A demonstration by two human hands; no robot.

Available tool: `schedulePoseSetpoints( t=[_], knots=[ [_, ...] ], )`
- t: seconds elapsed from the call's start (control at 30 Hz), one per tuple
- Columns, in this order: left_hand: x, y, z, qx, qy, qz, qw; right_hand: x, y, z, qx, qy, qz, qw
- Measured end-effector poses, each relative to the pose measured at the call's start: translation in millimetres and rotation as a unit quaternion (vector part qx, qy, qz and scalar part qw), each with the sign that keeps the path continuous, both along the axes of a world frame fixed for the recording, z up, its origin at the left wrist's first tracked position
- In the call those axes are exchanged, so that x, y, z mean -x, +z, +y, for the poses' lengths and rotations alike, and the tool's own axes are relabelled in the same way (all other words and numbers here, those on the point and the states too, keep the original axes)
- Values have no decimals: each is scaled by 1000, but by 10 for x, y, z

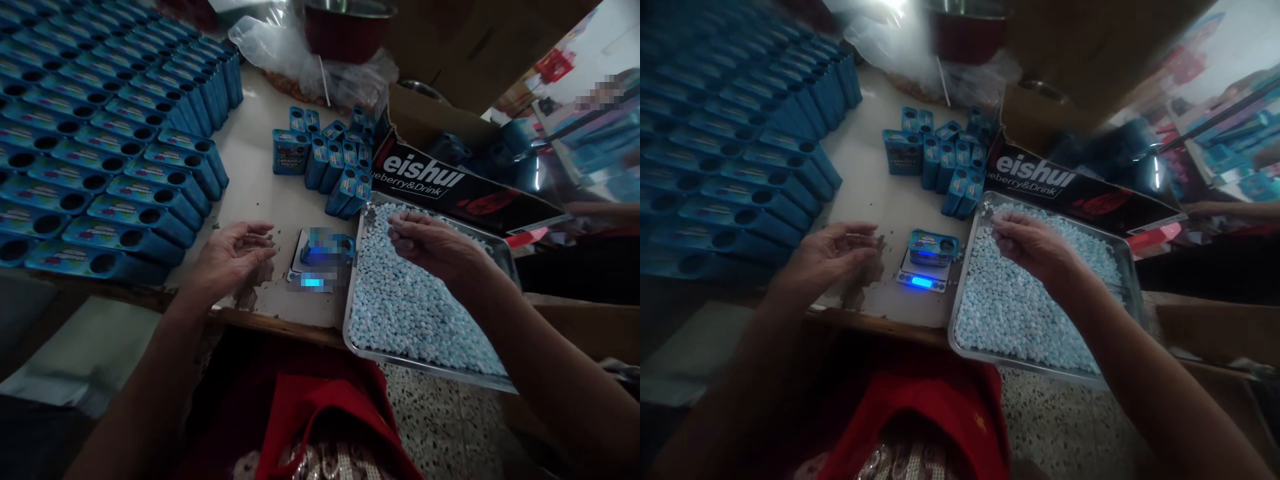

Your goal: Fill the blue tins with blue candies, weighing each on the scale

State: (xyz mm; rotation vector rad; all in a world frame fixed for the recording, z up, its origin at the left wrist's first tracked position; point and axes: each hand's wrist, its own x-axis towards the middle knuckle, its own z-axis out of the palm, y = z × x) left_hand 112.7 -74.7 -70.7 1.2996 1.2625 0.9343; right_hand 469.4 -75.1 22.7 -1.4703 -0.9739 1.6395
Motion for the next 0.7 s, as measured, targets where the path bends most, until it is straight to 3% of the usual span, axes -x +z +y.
schedulePoseSetpoints(
  t=[0.13, 0.33, 0.5, 0.57, 0.7],
  knots=[
    [-50, -4, -9, -10, -1, 19, 1000, -80, -80, -129, 31, -14, 0, 999],
    [-115, 26, -33, -9, -26, 15, 1000, 198, 88, -40, -49, 152, -84, 984],
    [-36, 27, -14, 3, -10, 16, 1000, 429, 308, 109, -151, 272, -270, 911],
    [-31, 44, 7, 8, -14, 13, 1000, 482, 337, 139, -181, 291, -319, 884],
    [-81, 97, 46, 17, -50, 10, 999, 528, 269, 161, -199, 304, -359, 859]
  ],
)
